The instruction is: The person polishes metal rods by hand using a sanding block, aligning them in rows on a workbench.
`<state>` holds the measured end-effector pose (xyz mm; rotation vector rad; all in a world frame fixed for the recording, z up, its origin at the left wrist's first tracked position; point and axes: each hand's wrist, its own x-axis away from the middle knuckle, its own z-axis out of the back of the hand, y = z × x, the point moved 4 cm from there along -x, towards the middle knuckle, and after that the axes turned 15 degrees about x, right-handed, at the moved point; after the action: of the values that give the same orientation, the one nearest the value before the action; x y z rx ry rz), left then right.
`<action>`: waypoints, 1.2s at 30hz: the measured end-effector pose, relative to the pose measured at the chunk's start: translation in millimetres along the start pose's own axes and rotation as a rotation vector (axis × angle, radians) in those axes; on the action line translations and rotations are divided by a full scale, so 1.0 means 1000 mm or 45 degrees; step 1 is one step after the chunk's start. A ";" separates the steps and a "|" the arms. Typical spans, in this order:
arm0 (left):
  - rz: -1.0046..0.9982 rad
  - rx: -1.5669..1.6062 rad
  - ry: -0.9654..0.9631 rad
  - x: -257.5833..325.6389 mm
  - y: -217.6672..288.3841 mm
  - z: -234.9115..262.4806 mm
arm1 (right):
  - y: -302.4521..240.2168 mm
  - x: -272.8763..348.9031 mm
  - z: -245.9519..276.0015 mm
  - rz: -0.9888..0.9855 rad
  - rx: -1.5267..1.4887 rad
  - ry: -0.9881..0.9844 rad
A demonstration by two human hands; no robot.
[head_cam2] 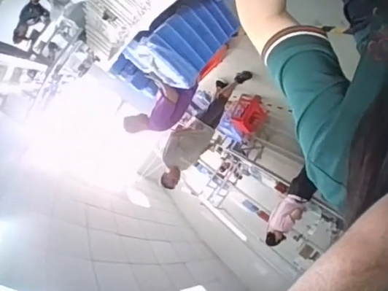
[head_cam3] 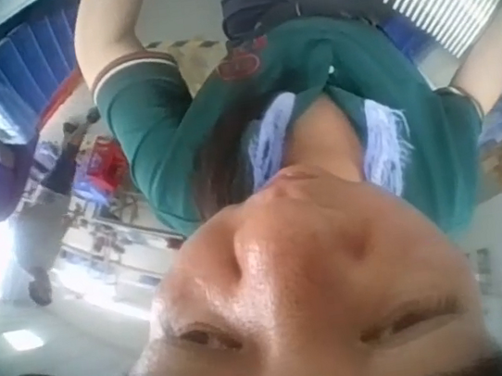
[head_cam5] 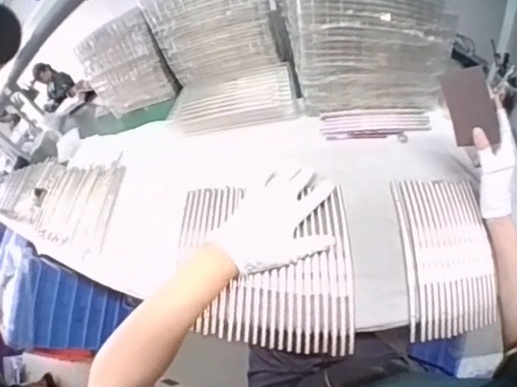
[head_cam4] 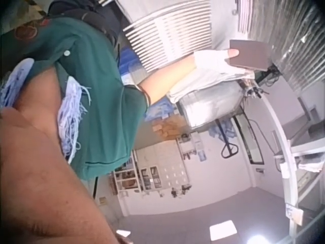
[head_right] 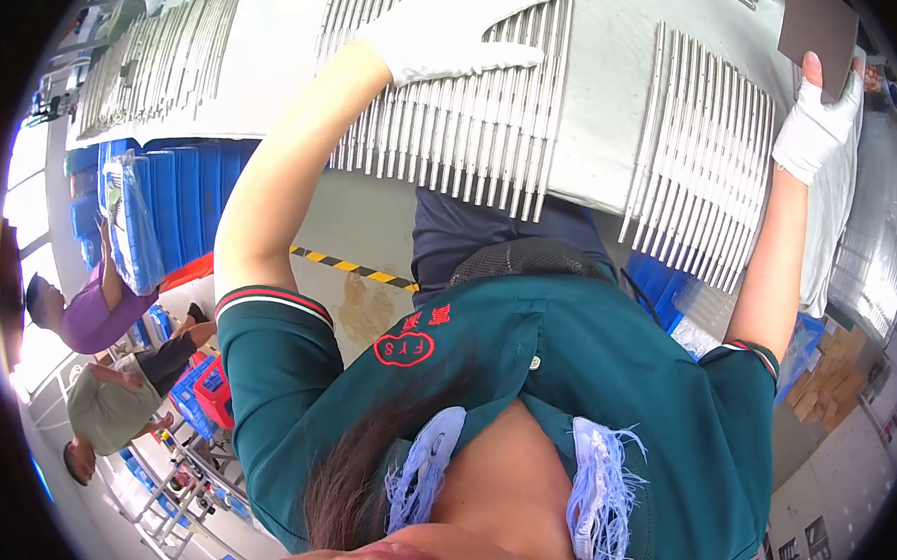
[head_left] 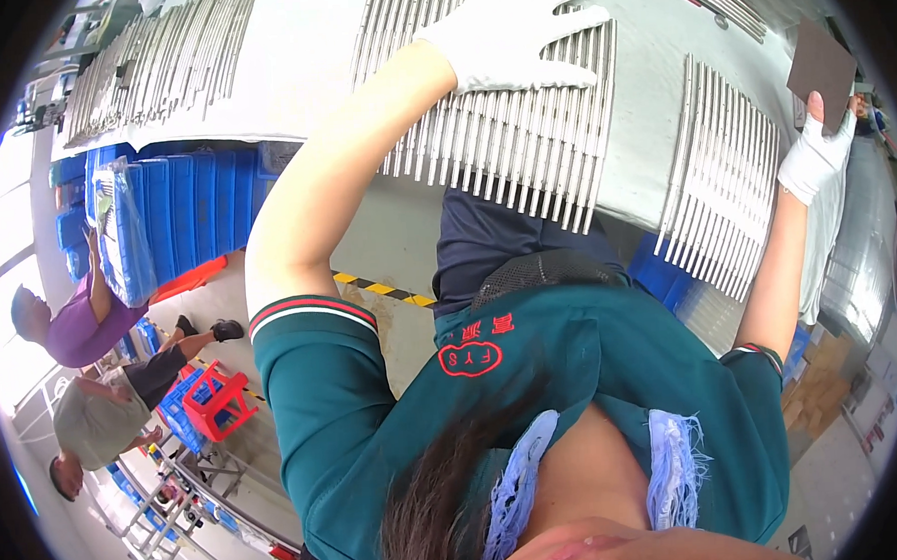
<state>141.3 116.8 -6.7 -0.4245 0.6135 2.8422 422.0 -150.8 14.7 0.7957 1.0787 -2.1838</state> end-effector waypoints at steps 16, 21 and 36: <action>-0.078 0.016 0.067 -0.042 0.035 -0.029 | 0.005 -0.001 -0.003 0.043 -0.077 0.039; -0.053 0.017 0.081 -0.039 0.058 -0.029 | 0.010 -0.002 -0.003 0.055 -0.081 0.034; 0.062 -0.105 -0.139 0.017 0.052 -0.005 | -0.009 -0.001 0.004 0.178 -0.135 0.062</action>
<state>112.9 70.8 2.9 -0.2687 0.4945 2.9214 415.4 -149.1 22.2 0.8541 1.1180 -1.9838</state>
